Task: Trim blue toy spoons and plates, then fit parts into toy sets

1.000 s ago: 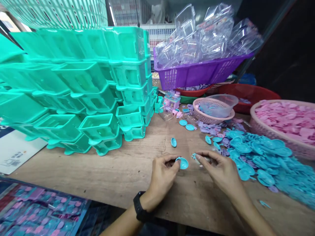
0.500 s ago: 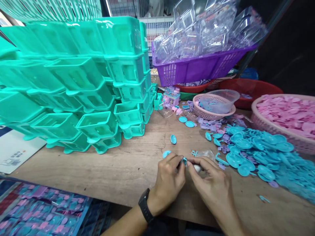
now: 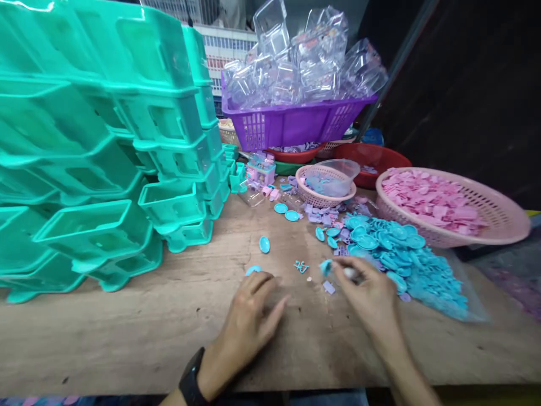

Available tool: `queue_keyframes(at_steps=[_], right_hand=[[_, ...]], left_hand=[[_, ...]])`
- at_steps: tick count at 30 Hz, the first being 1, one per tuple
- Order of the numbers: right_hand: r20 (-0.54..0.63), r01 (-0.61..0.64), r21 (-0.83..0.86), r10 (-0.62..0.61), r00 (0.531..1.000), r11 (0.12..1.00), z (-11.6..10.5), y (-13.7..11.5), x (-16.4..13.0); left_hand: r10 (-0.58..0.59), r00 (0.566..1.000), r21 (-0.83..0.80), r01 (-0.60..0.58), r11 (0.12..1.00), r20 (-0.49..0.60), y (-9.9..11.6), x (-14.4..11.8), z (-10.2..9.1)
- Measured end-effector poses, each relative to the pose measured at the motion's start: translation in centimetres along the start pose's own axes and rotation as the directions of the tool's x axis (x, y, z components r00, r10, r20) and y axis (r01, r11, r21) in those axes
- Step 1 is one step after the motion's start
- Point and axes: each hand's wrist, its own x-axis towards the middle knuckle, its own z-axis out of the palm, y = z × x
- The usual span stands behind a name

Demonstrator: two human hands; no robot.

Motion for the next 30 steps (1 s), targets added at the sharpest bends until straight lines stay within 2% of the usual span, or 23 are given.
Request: queue_keyframes(at_steps=[2, 5, 7, 9, 11, 14, 17, 20, 23, 25, 28, 30], right_hand=[[-0.139, -0.055, -0.153, 0.033, 0.99, 0.987, -2.6, 2.9, 2.1], [-0.215, -0.091, -0.346, 0.015, 0.976, 0.934, -4.8, 6.4, 4.1], [-0.228, -0.026, -0.406, -0.073, 0.971, 0.913, -4.5, 7.3, 4.2], [-0.225, 0.092, -0.378, -0.188, 0.956, 0.921, -2.9, 6.8, 3.3], [-0.14, 0.233, -0.272, -0.278, 0.95, 0.934, -0.4, 5.4, 2.0], [0.13, 0.352, -0.17, -0.333, 0.934, 0.92, 3.3, 3.3, 0.5], [0.339, 0.375, -0.325, -0.263, 0.903, 0.868, 5.2, 1.8, 0.4], [0.511, 0.422, -0.466, -0.153, 0.846, 0.777, 5.5, 0.9, 1.4], [0.641, 0.473, -0.459, -0.088, 0.763, 0.752, 5.2, 0.2, 2.9], [0.674, 0.474, -0.434, -0.074, 0.735, 0.766, 5.2, 0.0, 3.7], [0.685, 0.471, -0.403, -0.083, 0.724, 0.785, 5.2, 0.4, 4.4], [0.656, 0.432, -0.34, -0.118, 0.745, 0.836, 5.2, 0.8, 4.4]], left_hand=[[-0.061, 0.998, 0.157, 0.057, 0.986, 0.021, -1.4, -0.2, -0.7], [-0.215, 0.969, 0.278, 0.174, 0.945, 0.123, -2.8, -0.1, -1.5], [-0.276, 0.943, 0.3, 0.214, 0.93, 0.184, -3.1, 0.2, -1.6], [-0.318, 0.927, 0.324, 0.244, 0.914, 0.2, -3.1, 0.4, -1.6], [-0.332, 0.923, 0.334, 0.255, 0.907, 0.195, -2.9, 0.7, -1.7], [-0.291, 0.934, 0.32, 0.216, 0.922, 0.207, -2.5, 1.3, -1.8], [-0.251, 0.921, 0.352, 0.138, 0.926, 0.299, -2.3, 2.1, -1.6], [-0.288, 0.886, 0.427, 0.116, 0.897, 0.363, -2.3, 3.0, -1.1], [-0.371, 0.87, 0.438, 0.209, 0.874, 0.325, -2.6, 3.8, -0.9], [-0.421, 0.871, 0.374, 0.314, 0.873, 0.251, -2.8, 4.0, -1.2], [-0.5, 0.856, 0.117, 0.487, 0.865, 0.133, -3.2, 3.9, -1.7], [-0.579, 0.809, -0.128, 0.588, 0.799, 0.1, -3.3, 3.6, -2.0]])
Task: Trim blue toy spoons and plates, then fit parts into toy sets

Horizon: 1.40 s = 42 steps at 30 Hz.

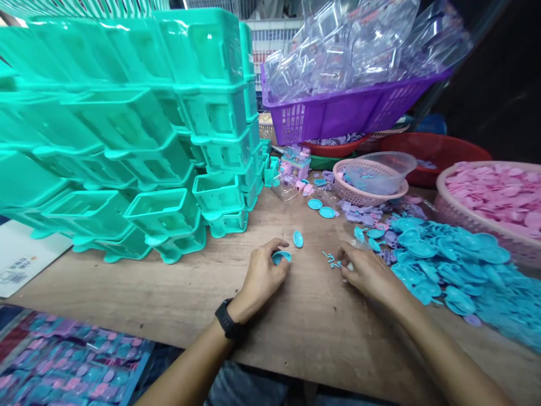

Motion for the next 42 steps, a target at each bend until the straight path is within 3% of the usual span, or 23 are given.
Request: queue_keyframes(at_steps=[3, 5, 8, 10, 13, 17, 21, 29, 38, 42], right_hand=[[-0.174, -0.002, 0.309, 0.058, 0.983, 0.951, 0.4, -0.1, -0.9], [-0.236, -0.006, 0.551, 0.163, 0.958, 0.834, 0.5, -1.0, -1.9], [-0.18, -0.042, 0.821, 0.328, 0.927, 0.569, 0.8, -3.3, -3.5], [-0.127, -0.056, 0.907, 0.397, 0.909, 0.418, 1.0, -4.9, -4.3], [-0.129, -0.023, 0.946, 0.438, 0.89, 0.324, 1.3, -6.6, -4.9], [-0.22, 0.037, 0.926, 0.456, 0.863, 0.376, 1.4, -7.1, -5.5], [-0.226, 0.028, 0.916, 0.459, 0.859, 0.4, 1.8, -7.3, -6.2], [-0.405, 0.072, 0.851, 0.563, 0.721, 0.519, 2.1, -9.2, -6.4], [-0.487, 0.061, 0.757, 0.499, 0.717, 0.65, 2.0, -9.5, -6.0], [-0.474, 0.041, 0.758, 0.507, 0.72, 0.651, 2.5, -9.4, -5.8]], left_hand=[[-0.146, 0.989, -0.346, 0.148, 0.927, 0.03, 0.0, -0.6, -0.1], [-0.223, 0.972, -0.493, 0.23, 0.839, 0.073, 0.4, -0.9, 0.1], [-0.28, 0.954, -0.597, 0.288, 0.749, 0.108, 1.1, -1.4, 0.4], [-0.291, 0.949, -0.649, 0.3, 0.699, 0.124, 1.7, -1.8, 0.7], [-0.28, 0.947, -0.721, 0.302, 0.624, 0.154, 2.4, -2.3, 1.2], [-0.254, 0.946, -0.692, 0.32, 0.647, 0.2, 2.9, -3.1, 1.9], [-0.206, 0.97, -0.653, 0.24, 0.719, 0.129, 3.0, -3.4, 2.6], [-0.168, 0.985, -0.564, 0.116, 0.818, -0.04, 3.3, -3.9, 3.9], [-0.127, 0.986, -0.456, 0.063, 0.888, -0.111, 3.8, -4.3, 4.0], [-0.117, 0.983, -0.441, 0.044, 0.897, -0.141, 3.7, -4.3, 4.2]])
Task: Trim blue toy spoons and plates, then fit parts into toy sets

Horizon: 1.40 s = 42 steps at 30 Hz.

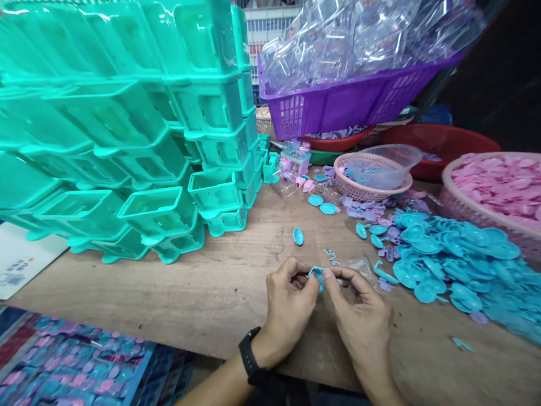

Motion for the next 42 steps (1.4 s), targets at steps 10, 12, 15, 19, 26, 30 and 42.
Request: queue_keyframes(at_steps=[10, 12, 15, 19, 26, 30, 42], right_hand=[[0.005, -0.114, 0.017, 0.114, 0.993, 0.993, 0.3, -0.1, -0.3], [0.0, -0.143, 0.032, 0.143, 0.99, 0.989, 0.5, -0.1, -0.3], [0.013, -0.182, 0.058, 0.181, 0.983, 0.982, 0.7, 0.2, -0.4], [0.123, -0.168, 0.068, 0.159, 0.98, 0.983, 0.4, 0.9, 0.1], [-0.082, -0.071, -0.37, 0.044, 0.996, 0.926, -5.9, 3.4, 5.5], [-0.134, 0.104, -0.654, -0.25, 0.959, 0.749, -9.1, 5.3, 9.1], [0.487, 0.486, -0.619, -0.184, 0.854, 0.617, 0.8, 4.6, 7.1]], left_hand=[[0.284, 0.957, 0.276, -0.287, 0.917, 0.052, -0.4, -0.4, -0.4], [0.411, 0.908, 0.355, -0.413, 0.839, 0.086, -0.7, -0.4, -0.5], [0.525, 0.841, 0.432, -0.524, 0.734, 0.127, -1.3, -0.4, -0.5], [0.532, 0.825, 0.445, -0.556, 0.702, 0.19, -1.7, -0.6, -0.4], [0.423, 0.852, 0.324, -0.513, 0.795, 0.309, -0.9, 1.6, -1.0], [0.324, 0.9, 0.556, -0.434, 0.709, 0.29, -0.8, 5.9, -1.8], [0.083, 0.966, 0.8, -0.249, 0.546, 0.243, -1.5, 9.2, -0.4]])
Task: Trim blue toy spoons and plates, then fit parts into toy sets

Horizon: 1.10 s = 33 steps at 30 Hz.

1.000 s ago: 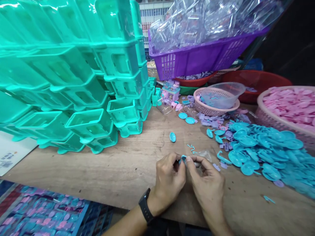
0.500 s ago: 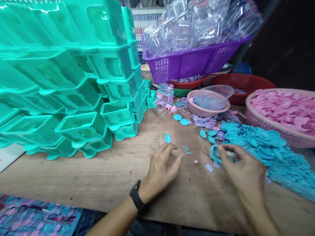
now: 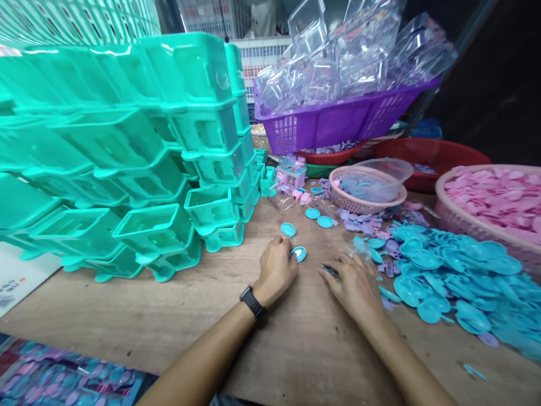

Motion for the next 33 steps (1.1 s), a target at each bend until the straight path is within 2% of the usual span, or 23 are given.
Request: queue_keyframes(at_steps=[2, 5, 7, 9, 11, 14, 16, 18, 19, 21, 24, 26, 29, 33], right_hand=[[0.007, 0.021, -0.038, -0.02, 1.0, 0.999, 0.2, 0.3, 0.3], [-0.03, 0.047, -0.062, -0.049, 0.998, 0.997, 0.4, 1.1, 0.8], [-0.117, 0.028, 0.042, -0.023, 0.993, 0.999, 0.2, 1.4, 0.9], [-0.203, -0.012, 0.268, 0.069, 0.977, 0.963, -0.4, 1.4, 0.7], [-0.213, -0.067, 0.506, 0.201, 0.956, 0.86, -1.3, 1.1, 0.1], [-0.075, -0.171, 0.755, 0.342, 0.937, 0.633, -2.7, 0.0, -1.2], [0.011, -0.202, 0.839, 0.356, 0.934, 0.505, -3.3, -1.0, -2.1], [0.025, -0.189, 0.869, 0.343, 0.939, 0.457, -3.6, -2.0, -2.7], [-0.002, -0.167, 0.866, 0.338, 0.941, 0.471, -3.6, -2.6, -2.9], [-0.114, -0.098, 0.826, 0.334, 0.936, 0.555, -3.7, -3.7, -3.1], [-0.327, 0.026, 0.711, 0.296, 0.897, 0.703, -3.7, -5.1, -2.9], [-0.421, 0.092, 0.648, 0.255, 0.87, 0.756, -3.7, -5.7, -2.6], [-0.476, 0.134, 0.59, 0.209, 0.854, 0.796, -3.5, -6.1, -2.3], [-0.446, 0.094, 0.598, 0.232, 0.865, 0.796, -3.3, -5.9, -2.3]], left_hand=[[-0.022, 1.0, -0.091, 0.02, 0.996, -0.02, -0.2, 0.2, 0.0], [-0.081, 0.997, -0.338, 0.074, 0.938, -0.005, -0.5, 0.3, -0.3], [-0.111, 0.994, -0.518, 0.108, 0.849, 0.025, -0.6, 0.1, -0.6], [-0.128, 0.991, -0.653, 0.122, 0.747, 0.039, -0.7, -0.4, -0.8], [-0.142, 0.989, -0.73, 0.118, 0.673, 0.03, -0.7, -1.1, -0.9], [-0.204, 0.979, -0.784, 0.117, 0.609, -0.013, -0.6, -2.1, -0.8], [-0.237, 0.971, -0.81, 0.111, 0.576, -0.035, -0.4, -2.7, -0.8], [-0.223, 0.974, -0.833, 0.084, 0.547, -0.048, -0.2, -3.2, -1.0], [-0.205, 0.977, -0.839, 0.059, 0.541, -0.064, 0.0, -3.5, -1.1], [-0.167, 0.978, -0.829, -0.009, 0.56, -0.123, 0.4, -4.0, -1.3], [-0.104, 0.971, -0.756, -0.097, 0.647, -0.214, 1.2, -4.8, -1.8], [-0.065, 0.967, -0.702, -0.133, 0.7, -0.247, 1.7, -5.1, -2.1], [-0.02, 0.958, -0.645, -0.177, 0.744, -0.286, 2.1, -5.4, -2.3], [0.019, 0.949, -0.596, -0.213, 0.774, -0.314, 2.2, -5.3, -2.4]])
